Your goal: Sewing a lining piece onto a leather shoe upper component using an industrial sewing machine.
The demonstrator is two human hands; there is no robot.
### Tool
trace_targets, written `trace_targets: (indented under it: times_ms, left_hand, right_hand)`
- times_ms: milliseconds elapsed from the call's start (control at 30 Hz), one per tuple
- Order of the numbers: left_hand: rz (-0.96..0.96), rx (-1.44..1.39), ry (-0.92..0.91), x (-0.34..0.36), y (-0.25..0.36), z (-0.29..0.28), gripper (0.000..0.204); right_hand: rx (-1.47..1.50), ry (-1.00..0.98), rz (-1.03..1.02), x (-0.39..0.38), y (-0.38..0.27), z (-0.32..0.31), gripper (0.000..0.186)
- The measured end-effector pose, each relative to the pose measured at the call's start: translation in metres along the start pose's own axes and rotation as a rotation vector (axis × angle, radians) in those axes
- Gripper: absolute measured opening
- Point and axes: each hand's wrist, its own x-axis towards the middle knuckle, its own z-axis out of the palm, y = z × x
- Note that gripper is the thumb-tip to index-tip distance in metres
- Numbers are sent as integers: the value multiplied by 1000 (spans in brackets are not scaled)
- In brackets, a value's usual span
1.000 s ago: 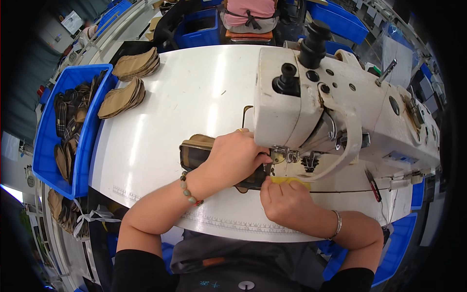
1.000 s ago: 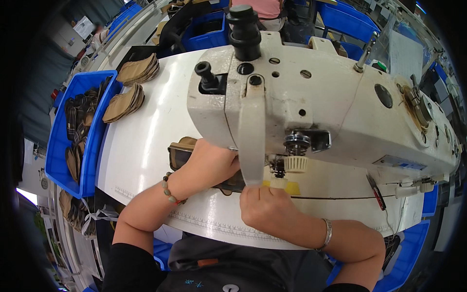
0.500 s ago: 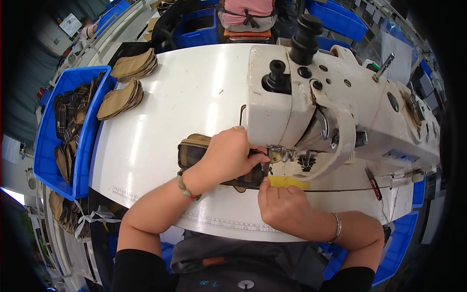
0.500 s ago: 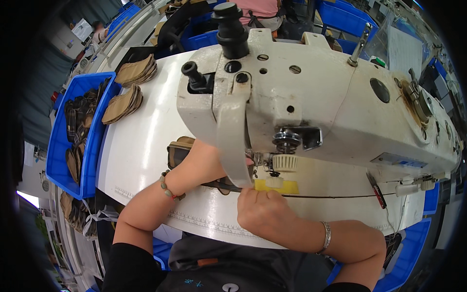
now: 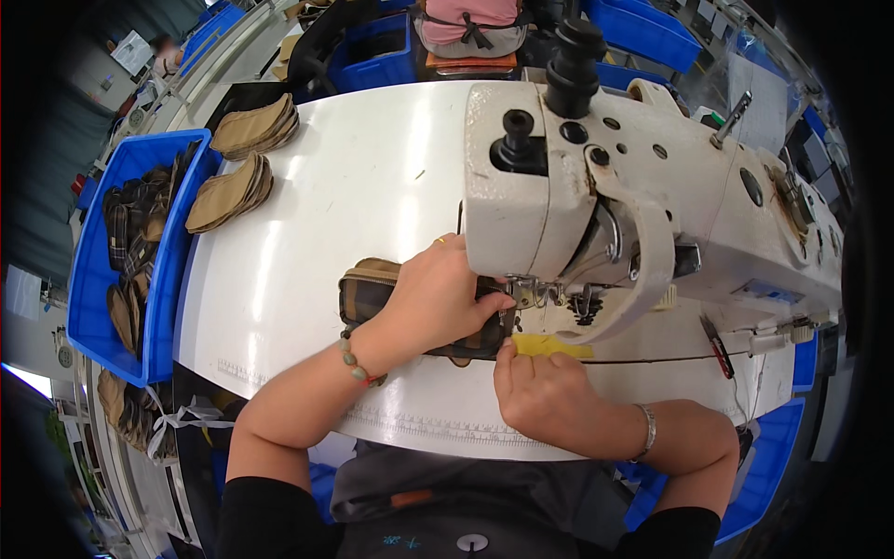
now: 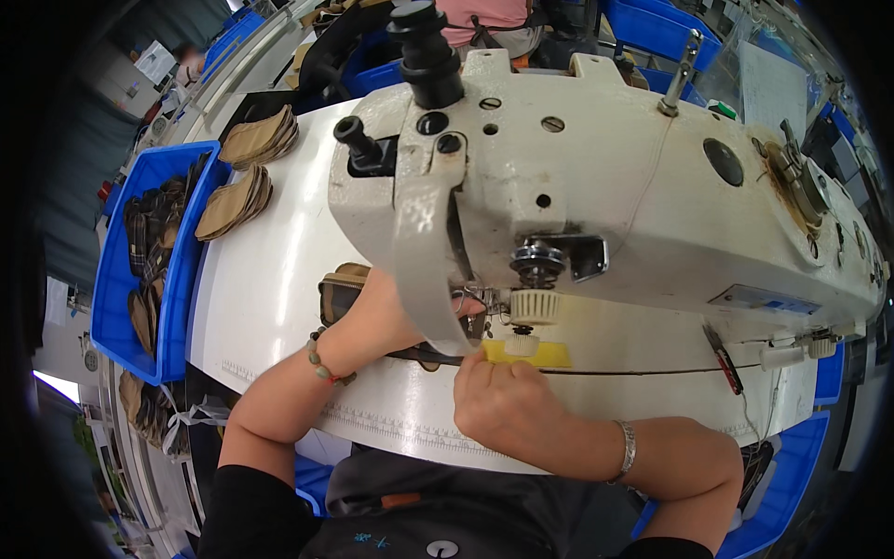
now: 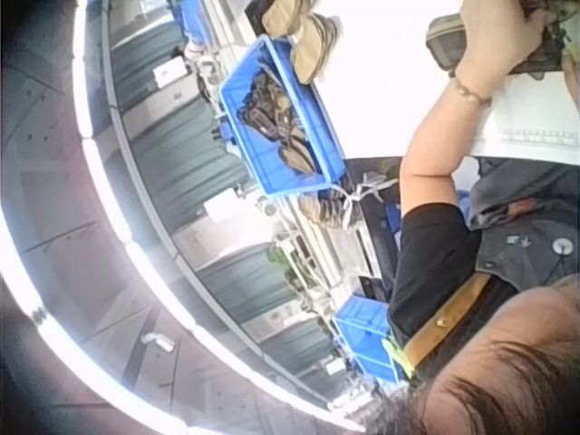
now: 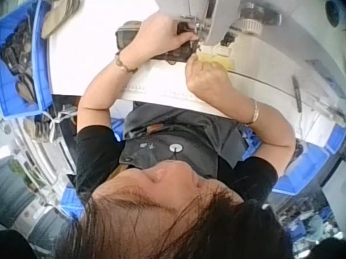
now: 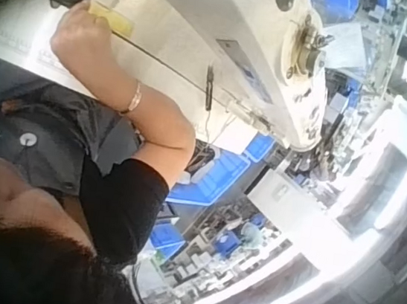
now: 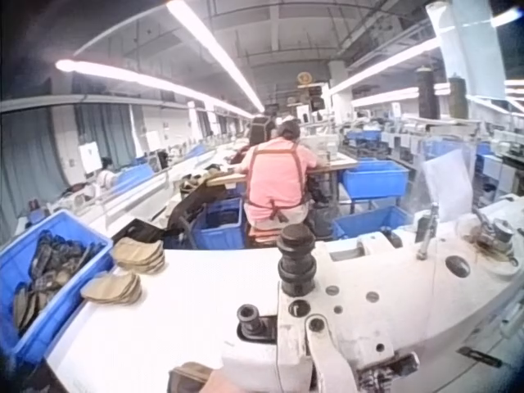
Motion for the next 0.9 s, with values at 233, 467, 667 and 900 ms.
trace_targets:
  times_ms: [233, 467, 667, 900]
  left_hand:
    - [-127, 35, -161, 1, 2, -2, 14]
    - [-203, -98, -101, 20, -20, 3, 17]
    - [-56, 180, -49, 31, -29, 11, 23]
    - [-85, 127, -109, 38, -29, 11, 25]
  right_hand:
    - [17, -11, 23, 1, 3, 2, 33]
    - [-31, 9, 118, 7, 17, 14, 33]
    - [-35, -90, 109, 6, 27, 21, 41]
    - [-109, -95, 70, 3, 32, 21, 43]
